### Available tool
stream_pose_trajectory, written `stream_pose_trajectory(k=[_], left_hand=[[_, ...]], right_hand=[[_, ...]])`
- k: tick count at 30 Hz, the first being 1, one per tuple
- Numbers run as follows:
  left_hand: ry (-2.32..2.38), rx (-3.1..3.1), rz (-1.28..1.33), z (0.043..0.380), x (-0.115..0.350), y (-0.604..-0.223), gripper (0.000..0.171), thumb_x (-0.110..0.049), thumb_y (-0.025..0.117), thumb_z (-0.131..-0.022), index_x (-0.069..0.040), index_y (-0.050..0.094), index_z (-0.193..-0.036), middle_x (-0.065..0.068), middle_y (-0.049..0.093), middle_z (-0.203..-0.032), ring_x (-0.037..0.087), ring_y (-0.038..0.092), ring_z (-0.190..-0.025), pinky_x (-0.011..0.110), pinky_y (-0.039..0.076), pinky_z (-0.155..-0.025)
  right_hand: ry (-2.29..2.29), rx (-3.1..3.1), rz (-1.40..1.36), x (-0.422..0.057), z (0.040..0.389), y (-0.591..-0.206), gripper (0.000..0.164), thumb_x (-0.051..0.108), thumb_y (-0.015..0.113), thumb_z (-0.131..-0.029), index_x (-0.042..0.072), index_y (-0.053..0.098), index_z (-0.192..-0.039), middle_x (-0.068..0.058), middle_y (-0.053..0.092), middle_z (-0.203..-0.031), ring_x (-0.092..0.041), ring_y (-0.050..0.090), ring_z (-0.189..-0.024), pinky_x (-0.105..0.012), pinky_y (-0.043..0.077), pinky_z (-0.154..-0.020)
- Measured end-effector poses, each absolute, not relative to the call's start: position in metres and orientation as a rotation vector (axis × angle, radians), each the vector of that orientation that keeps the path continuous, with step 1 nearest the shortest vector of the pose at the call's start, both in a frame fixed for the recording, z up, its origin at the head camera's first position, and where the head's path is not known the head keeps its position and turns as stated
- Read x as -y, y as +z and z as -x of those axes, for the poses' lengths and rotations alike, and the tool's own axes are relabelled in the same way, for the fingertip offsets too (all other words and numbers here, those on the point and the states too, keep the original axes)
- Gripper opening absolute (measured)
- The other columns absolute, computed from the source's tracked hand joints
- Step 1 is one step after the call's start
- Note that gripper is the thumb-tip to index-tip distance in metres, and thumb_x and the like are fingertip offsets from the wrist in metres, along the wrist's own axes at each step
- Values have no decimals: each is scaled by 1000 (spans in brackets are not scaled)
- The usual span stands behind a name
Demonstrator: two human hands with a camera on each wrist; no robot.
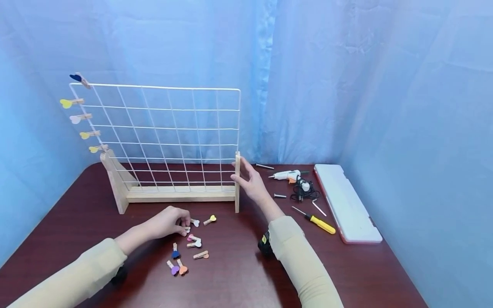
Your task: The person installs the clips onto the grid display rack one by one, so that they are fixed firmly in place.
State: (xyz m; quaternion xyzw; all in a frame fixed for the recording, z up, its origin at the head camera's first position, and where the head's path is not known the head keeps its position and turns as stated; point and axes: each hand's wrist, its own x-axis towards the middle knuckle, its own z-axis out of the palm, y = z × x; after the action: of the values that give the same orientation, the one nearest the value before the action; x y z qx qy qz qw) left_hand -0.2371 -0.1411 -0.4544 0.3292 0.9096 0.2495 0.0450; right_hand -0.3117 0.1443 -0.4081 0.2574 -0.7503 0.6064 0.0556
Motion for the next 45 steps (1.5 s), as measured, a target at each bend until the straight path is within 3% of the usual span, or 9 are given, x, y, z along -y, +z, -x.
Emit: stream_pose_trajectory(k=[5, 12, 20, 31, 39, 45], left_hand=[[784, -2788, -1015, 236, 142, -449, 14, -14, 72, -73, -14, 58, -77, -10, 54, -65, 2, 47, -60, 19, 40, -57], [876, -2919, -1023, 238, 144, -420, 5, -17, 64, -81, -12, 63, -83, -11, 58, -72, 2, 51, -66, 21, 44, -62], [949, -3191, -1092, 241, 160, -343, 11, -17, 63, -82, -9, 66, -90, -2, 65, -83, 9, 56, -73, 28, 47, -65], [1140, -3576, -1056, 247, 203, -219, 16, -21, 62, -83, -9, 67, -93, 1, 66, -82, -1, 52, -73, 14, 39, -62], [1677, -3501, -676, 256, 229, -153, 18, -23, 66, -79, -10, 71, -90, -21, 62, -68, -2, 56, -64, 12, 39, -61], [1492, -3515, -589, 269, 240, -136, 23, -31, 63, -81, -13, 70, -94, -25, 58, -71, -4, 53, -63, 11, 38, -59]], right_hand=[[1853, 2282, -778, -142, 313, -407, 62, 8, 58, -85, 20, 29, -139, -14, 51, -127, -28, 43, -119, -36, 40, -92], [1840, 2264, -791, -142, 312, -407, 62, 6, 57, -85, 15, 29, -139, -16, 51, -126, -33, 43, -119, -32, 40, -91], [1839, 2274, -780, -143, 310, -409, 63, 6, 57, -85, 15, 27, -140, -16, 50, -127, -29, 42, -120, -43, 37, -94], [1840, 2254, -792, -143, 313, -410, 63, 5, 57, -85, 14, 28, -140, -17, 51, -125, -33, 44, -117, -40, 39, -91], [1822, 2267, -789, -145, 312, -409, 63, 6, 57, -85, 14, 28, -140, -17, 51, -126, -30, 45, -116, -34, 40, -90], [1812, 2287, -768, -146, 312, -408, 63, 8, 58, -85, 17, 27, -140, -14, 51, -126, -24, 46, -116, -34, 40, -90]])
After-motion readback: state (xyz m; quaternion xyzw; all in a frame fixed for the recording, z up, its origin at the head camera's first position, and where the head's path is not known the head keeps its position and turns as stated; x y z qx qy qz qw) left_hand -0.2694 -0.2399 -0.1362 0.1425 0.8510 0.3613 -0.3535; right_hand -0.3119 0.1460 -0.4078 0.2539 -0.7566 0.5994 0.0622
